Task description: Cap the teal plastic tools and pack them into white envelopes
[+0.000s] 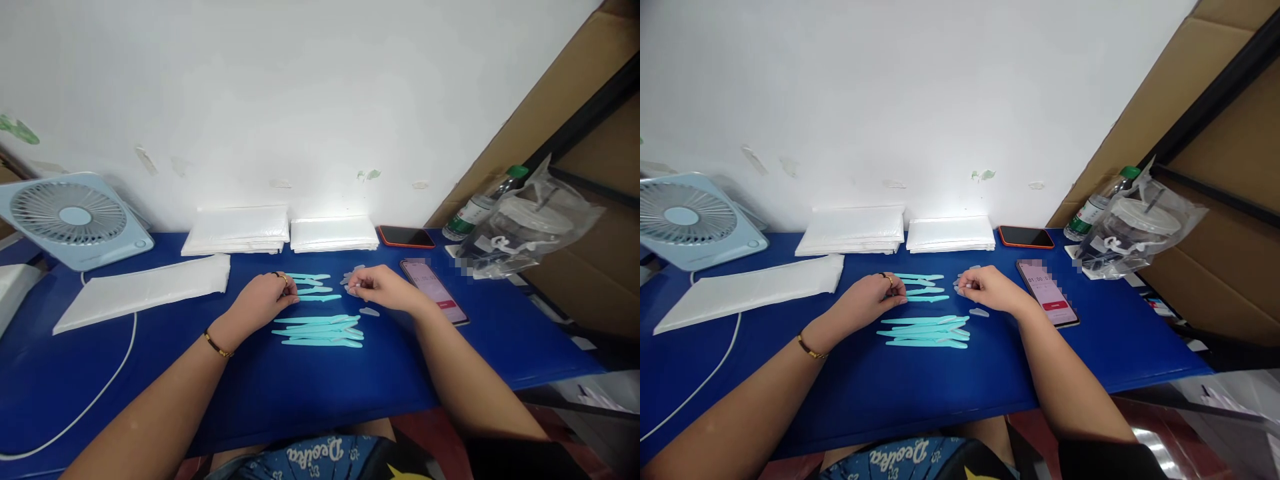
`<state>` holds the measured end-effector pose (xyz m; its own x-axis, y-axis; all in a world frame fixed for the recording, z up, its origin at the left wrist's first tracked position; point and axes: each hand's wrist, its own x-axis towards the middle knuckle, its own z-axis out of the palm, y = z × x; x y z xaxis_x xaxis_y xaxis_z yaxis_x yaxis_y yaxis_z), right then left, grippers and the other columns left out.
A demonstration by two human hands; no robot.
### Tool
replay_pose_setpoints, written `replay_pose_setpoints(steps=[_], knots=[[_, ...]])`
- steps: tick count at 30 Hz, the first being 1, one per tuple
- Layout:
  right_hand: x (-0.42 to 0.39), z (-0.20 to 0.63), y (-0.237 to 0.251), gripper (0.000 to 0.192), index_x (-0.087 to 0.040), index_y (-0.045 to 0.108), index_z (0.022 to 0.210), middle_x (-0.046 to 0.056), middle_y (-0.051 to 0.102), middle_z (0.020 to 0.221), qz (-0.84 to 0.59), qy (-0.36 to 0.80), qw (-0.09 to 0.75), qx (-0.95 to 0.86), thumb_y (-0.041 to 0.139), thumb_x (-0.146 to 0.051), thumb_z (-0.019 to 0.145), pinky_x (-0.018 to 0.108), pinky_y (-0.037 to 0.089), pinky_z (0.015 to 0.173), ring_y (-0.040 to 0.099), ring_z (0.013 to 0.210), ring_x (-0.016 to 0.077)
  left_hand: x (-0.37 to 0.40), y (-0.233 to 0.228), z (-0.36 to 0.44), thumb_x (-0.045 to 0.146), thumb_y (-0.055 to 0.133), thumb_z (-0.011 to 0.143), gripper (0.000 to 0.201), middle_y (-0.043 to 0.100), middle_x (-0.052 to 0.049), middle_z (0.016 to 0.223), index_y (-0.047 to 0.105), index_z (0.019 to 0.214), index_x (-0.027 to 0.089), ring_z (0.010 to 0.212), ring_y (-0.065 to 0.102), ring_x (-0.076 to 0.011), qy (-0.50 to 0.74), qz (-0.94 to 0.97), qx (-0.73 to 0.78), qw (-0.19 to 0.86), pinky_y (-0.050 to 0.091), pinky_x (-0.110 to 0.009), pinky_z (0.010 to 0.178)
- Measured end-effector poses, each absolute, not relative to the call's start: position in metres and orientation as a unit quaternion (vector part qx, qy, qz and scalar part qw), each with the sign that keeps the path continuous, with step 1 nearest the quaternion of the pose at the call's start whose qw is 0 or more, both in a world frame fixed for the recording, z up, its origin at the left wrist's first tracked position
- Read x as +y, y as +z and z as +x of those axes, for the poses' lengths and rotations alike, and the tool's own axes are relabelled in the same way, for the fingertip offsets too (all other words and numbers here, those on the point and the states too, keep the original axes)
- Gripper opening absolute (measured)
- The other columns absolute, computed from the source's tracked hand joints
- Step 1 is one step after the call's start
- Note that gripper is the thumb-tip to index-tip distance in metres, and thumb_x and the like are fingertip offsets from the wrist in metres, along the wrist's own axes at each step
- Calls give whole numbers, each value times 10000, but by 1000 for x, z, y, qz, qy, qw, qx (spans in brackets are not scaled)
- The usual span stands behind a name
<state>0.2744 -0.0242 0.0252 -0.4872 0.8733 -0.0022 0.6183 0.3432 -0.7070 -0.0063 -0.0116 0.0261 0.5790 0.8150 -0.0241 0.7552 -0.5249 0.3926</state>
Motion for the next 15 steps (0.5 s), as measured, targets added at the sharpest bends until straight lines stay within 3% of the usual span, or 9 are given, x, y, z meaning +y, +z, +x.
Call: replay_pose_setpoints(steps=[3, 10, 15], knots=[[-26, 271, 27, 198, -180, 650, 845, 6, 615, 704, -451, 378, 209, -781, 553, -352, 825, 230, 422, 543, 559, 572, 116, -10, 25, -8, 356, 491, 828, 207, 626, -27, 816, 618, 780, 199, 722, 561, -170, 87, 867, 456, 182, 387, -276, 627], [-26, 268, 25, 229, -185, 660, 877, 23, 644, 750, -456, 369, 226, -778, 561, -385, 823, 234, 436, 543, 586, 577, 121, -11, 26, -8, 343, 484, 824, 199, 616, -31, 806, 601, 762, 195, 704, 548, -166, 88, 859, 465, 195, 381, -270, 620], [-26, 272, 26, 266, -172, 615, 907, 18, 642, 658, -466, 418, 256, -736, 534, -416, 842, 249, 463, 580, 622, 616, 145, -12, 25, -13, 362, 389, 881, 203, 570, 11, 715, 524, 857, 212, 624, 496, -139, 128, 834, 457, 282, 364, -244, 583]])
